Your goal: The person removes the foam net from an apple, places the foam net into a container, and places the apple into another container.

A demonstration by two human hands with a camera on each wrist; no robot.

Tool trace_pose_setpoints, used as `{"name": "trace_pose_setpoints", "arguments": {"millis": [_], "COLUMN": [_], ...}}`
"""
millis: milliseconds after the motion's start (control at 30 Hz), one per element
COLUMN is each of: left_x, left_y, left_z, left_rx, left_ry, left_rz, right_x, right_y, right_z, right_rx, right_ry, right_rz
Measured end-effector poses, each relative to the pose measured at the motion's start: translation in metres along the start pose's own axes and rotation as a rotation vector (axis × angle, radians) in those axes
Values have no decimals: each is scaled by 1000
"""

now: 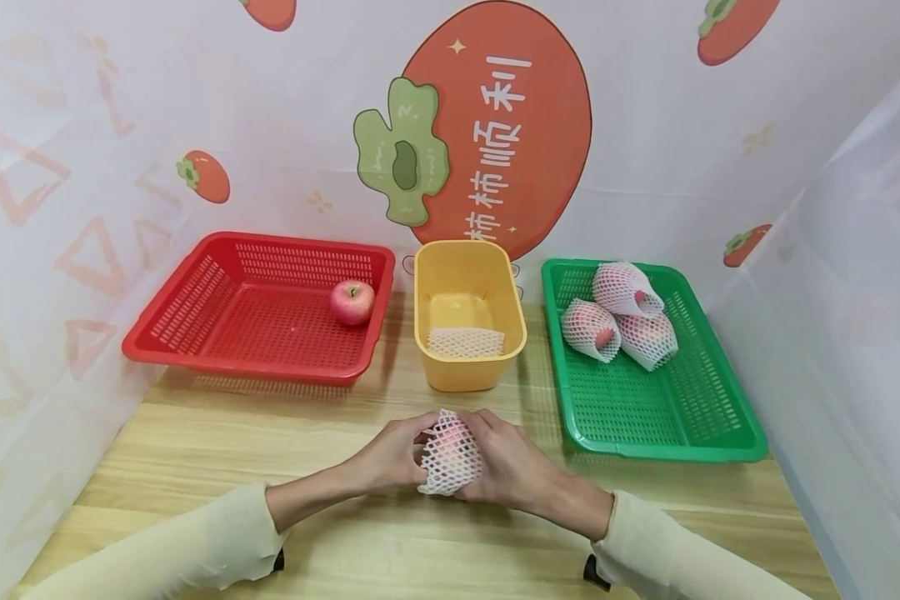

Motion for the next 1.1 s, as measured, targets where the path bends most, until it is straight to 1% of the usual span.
{"name": "trace_pose_setpoints", "arguments": {"millis": [133,267,467,567,767,967,1100], "left_x": [1,4,1,-2,-1,-1,-1], "left_y": [1,2,5,7,12,16,18], "left_z": [0,1,2,3,2,3,4], "left_rx": [-7,-25,-30,-24,-5,-3,4], "left_ry": [-16,-31,-19,-14,-16,0,10], "left_rz": [-81,-100,-69,-79,-39,-17,11], "right_x": [-2,-3,-7,-10,-12,-11,-8], "right_y": [1,2,4,7,16,22,25], "right_z": [1,2,3,2,3,4,6], "right_rx": [9,24,52,67,103,108,132], "right_ry": [5,7,36,65,112,121,121], "right_rz": [-10,-11,-13,6,43,45,39]}}
Point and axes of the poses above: each hand's wrist, its own z-axis away from the middle knuckle, its own y-axis out of the back of the hand, x = y × z, the point moved 6 cm from there along -z, towards the middle knuckle, and after that the axes turned 1 degree about -x, right-handed, at the moved point
